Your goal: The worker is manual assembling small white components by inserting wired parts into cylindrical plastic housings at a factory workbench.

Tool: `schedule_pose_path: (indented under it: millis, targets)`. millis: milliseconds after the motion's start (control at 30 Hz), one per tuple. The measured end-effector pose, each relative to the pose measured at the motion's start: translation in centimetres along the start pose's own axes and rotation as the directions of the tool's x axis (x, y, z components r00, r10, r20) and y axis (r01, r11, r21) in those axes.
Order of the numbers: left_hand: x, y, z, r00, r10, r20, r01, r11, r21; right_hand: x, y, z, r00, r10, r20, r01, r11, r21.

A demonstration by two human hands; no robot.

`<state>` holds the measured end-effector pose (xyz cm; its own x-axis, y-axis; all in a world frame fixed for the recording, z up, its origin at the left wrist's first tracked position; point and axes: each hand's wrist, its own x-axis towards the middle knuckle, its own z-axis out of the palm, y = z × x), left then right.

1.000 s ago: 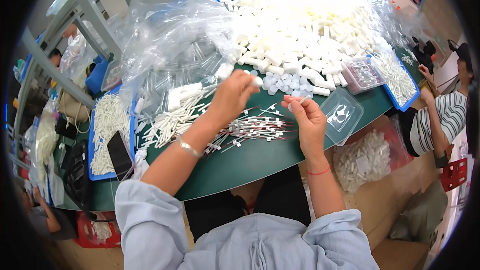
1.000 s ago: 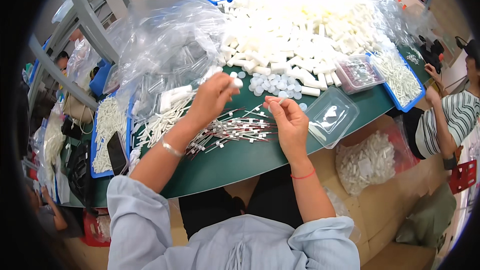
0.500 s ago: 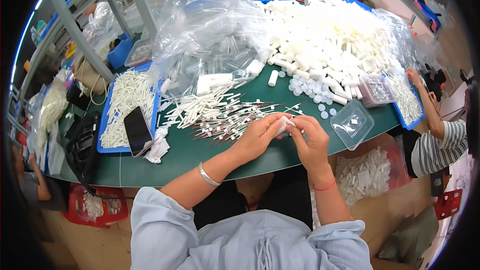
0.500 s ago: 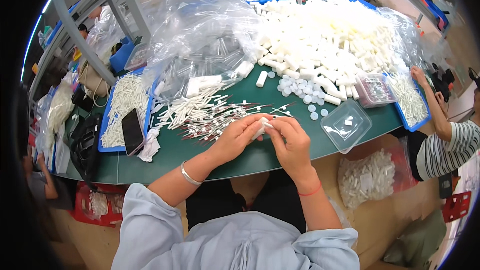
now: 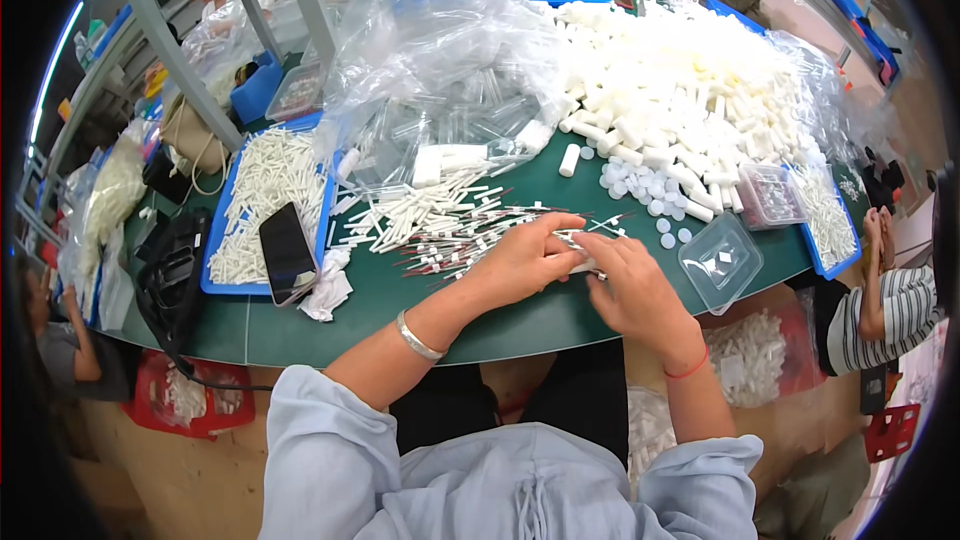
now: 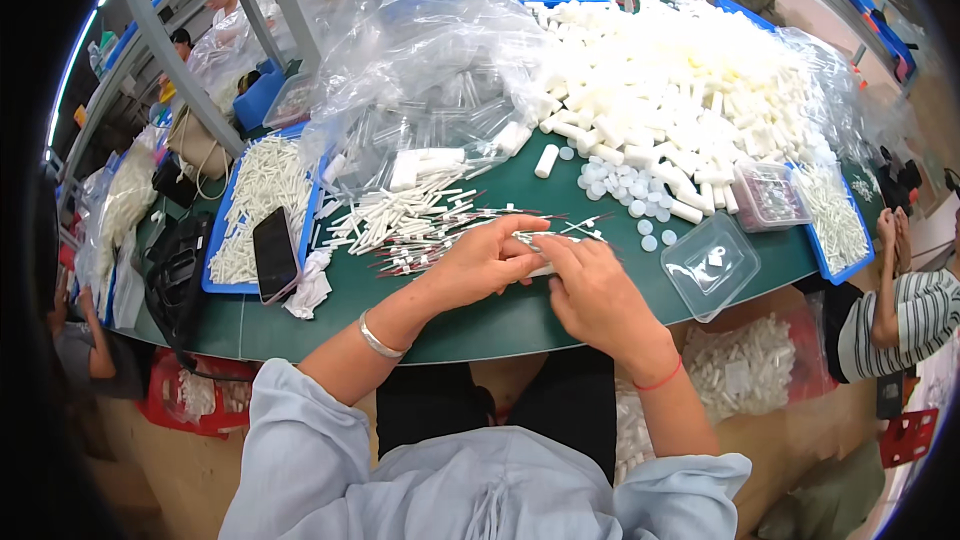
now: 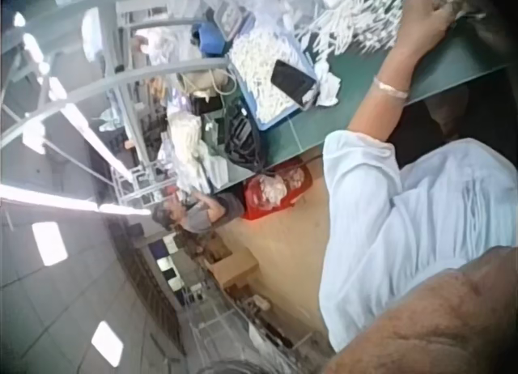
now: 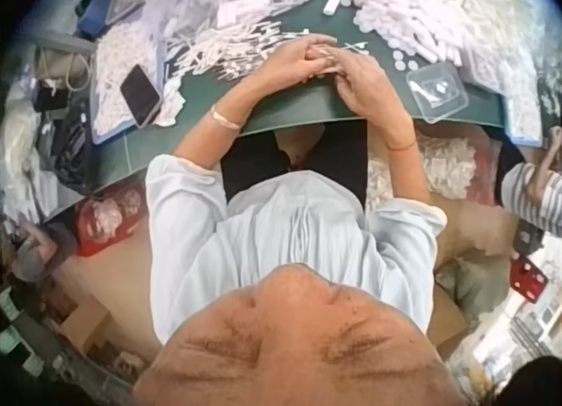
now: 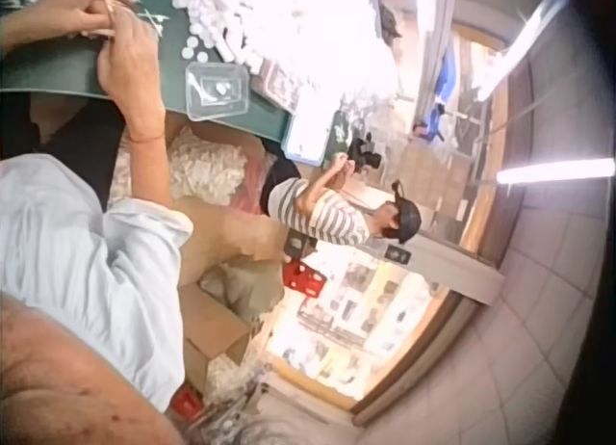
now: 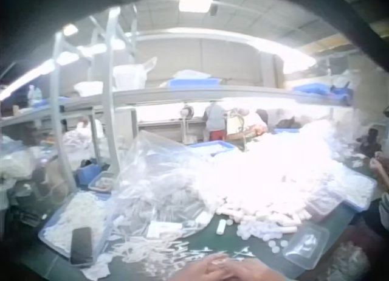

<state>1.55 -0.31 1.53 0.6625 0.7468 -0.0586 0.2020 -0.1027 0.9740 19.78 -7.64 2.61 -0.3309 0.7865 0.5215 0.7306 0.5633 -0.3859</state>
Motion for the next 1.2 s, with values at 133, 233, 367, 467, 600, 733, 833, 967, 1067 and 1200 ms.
schedule_pose_path:
  millis: [133,233,367,467,600,733,833,967,1067,1200]
  targets:
    - [1.0,1.3,-1.4,0.997,-0.024,0.079,0.02,0.998,0.052,0.4,0.8,0.9,0.999,0.043,-0.009,-0.043,0.998,0.054]
    - [4.3,0.2,-4.7,0.911,0.282,-0.301,-0.128,0.888,0.443,0.4,2.1,1.5,0.992,0.08,-0.094,-0.076,0.996,0.04]
    - [8.2,-1.7,-11.8,0.801,0.338,-0.494,0.383,0.344,0.857,0.3,1.9,1.6,0.966,0.174,-0.194,-0.154,0.982,0.112]
    - [9.7,-3.9,-14.1,0.809,0.312,-0.498,0.457,0.199,0.867,-0.3,1.9,1.6,0.96,0.192,-0.206,-0.168,0.977,0.13]
    - [9.6,-4.3,-14.9,0.842,0.237,-0.485,0.446,0.202,0.872,-1.0,1.9,1.2,0.946,0.253,-0.201,-0.218,0.959,0.18]
    - [6.7,-3.9,-12.1,0.823,0.472,-0.317,0.018,0.536,0.844,-1.6,2.0,0.3,0.899,0.379,-0.221,-0.291,0.891,0.348]
    - [3.5,-0.9,-6.1,0.955,0.269,-0.122,-0.204,0.9,0.385,-1.7,1.7,-0.3,0.842,0.497,-0.211,-0.337,0.789,0.514]
    - [0.1,0.6,-1.5,0.97,0.23,0.072,-0.237,0.967,0.097,-1.8,1.0,-0.2,0.851,0.468,-0.237,-0.266,0.774,0.574]
    - [-0.5,0.2,0.1,0.973,0.218,0.076,-0.217,0.976,-0.024,-1.7,0.4,-1.0,0.893,0.373,-0.251,-0.219,0.848,0.482]
    - [-0.8,-0.6,0.5,0.955,0.271,0.117,-0.288,0.944,0.161,-2.6,0.2,-1.5,0.941,0.28,-0.189,-0.214,0.927,0.309]
